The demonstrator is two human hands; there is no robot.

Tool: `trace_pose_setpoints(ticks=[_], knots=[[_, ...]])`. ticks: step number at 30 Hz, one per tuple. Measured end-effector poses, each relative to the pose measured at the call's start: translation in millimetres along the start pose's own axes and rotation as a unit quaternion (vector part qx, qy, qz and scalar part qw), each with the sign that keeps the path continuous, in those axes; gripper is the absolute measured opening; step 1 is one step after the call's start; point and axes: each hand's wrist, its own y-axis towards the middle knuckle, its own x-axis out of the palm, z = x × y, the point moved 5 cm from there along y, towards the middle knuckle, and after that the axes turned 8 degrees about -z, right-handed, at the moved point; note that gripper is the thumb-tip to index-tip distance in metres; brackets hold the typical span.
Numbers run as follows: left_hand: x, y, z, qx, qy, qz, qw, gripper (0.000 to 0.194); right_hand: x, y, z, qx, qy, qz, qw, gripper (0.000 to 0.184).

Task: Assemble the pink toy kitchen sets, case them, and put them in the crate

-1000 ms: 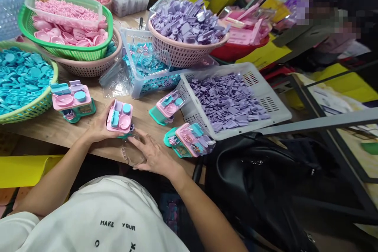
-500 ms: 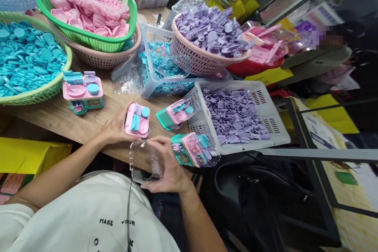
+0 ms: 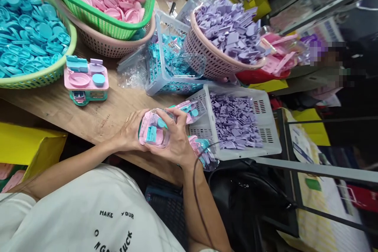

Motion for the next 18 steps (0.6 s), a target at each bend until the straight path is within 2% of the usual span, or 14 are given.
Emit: trace_pose_setpoints(ticks=[4,12,18], knots=[[2.2,0,-1,-0.002,-0.007,-0.007,1.000,0.115,-4,-2,0,0.011,-0.001,-0.020,1.000,0.092],[3.3,-3,0,-0.013,0.003,-0.009,1.000,0.114,-5,6,-2,-0.011,-0.003,-0.075,0.997,0.089],[4.1,1,-4,-0.006,-0.023,-0.013,1.000,0.116,-13,-1,-3,-0.033,-0.022,-0.076,0.996,0.087]])
